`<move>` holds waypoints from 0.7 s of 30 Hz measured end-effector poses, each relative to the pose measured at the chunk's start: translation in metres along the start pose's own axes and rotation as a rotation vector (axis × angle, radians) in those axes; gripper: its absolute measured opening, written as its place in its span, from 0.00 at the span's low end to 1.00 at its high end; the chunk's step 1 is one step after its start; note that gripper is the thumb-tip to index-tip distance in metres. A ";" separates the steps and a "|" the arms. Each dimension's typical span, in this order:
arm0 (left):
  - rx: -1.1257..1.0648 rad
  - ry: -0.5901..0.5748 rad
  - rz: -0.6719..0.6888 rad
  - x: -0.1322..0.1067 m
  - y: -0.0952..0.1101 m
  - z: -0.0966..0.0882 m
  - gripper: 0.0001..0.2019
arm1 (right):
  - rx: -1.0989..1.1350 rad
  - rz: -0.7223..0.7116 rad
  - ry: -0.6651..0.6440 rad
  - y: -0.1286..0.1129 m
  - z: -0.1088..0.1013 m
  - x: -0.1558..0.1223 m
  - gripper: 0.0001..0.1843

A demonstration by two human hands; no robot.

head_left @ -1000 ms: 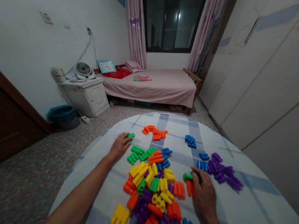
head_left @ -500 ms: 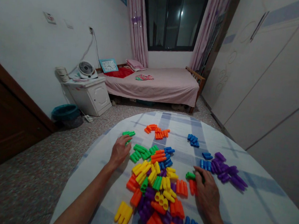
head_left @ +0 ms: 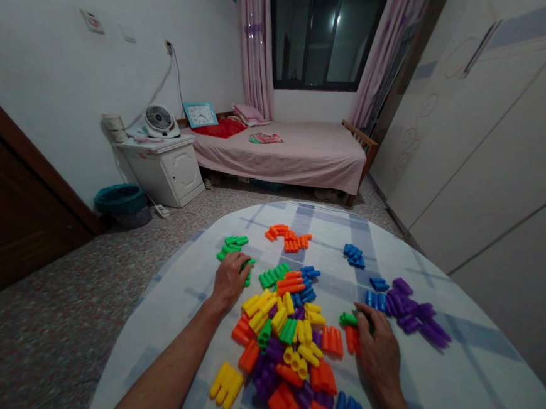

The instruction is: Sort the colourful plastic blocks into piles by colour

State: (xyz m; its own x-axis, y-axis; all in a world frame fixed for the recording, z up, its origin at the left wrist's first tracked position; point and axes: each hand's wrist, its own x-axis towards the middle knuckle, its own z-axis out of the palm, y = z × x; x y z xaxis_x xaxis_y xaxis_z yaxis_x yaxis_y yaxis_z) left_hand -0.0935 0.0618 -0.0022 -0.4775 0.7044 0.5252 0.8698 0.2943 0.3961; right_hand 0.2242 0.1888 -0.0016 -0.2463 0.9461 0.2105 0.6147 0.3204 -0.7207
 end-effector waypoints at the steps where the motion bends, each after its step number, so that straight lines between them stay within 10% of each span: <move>1: 0.028 0.048 -0.007 0.001 0.000 -0.002 0.09 | 0.000 -0.003 0.001 0.000 0.000 0.000 0.25; 5: 0.018 0.151 -0.051 0.000 0.001 -0.015 0.11 | -0.002 -0.015 0.002 0.002 0.000 0.000 0.25; 13: 0.056 -0.276 0.260 -0.012 -0.004 -0.030 0.09 | 0.003 -0.019 0.013 -0.001 -0.001 0.000 0.24; 21: 0.149 -0.075 0.232 -0.004 0.004 -0.015 0.14 | 0.009 -0.017 0.016 -0.002 -0.001 -0.001 0.25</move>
State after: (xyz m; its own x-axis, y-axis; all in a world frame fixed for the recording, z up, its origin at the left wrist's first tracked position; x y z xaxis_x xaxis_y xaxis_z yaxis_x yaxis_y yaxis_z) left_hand -0.0897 0.0509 0.0088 -0.2576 0.8084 0.5294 0.9662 0.2074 0.1534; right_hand 0.2240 0.1874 0.0004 -0.2442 0.9412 0.2335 0.6039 0.3360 -0.7228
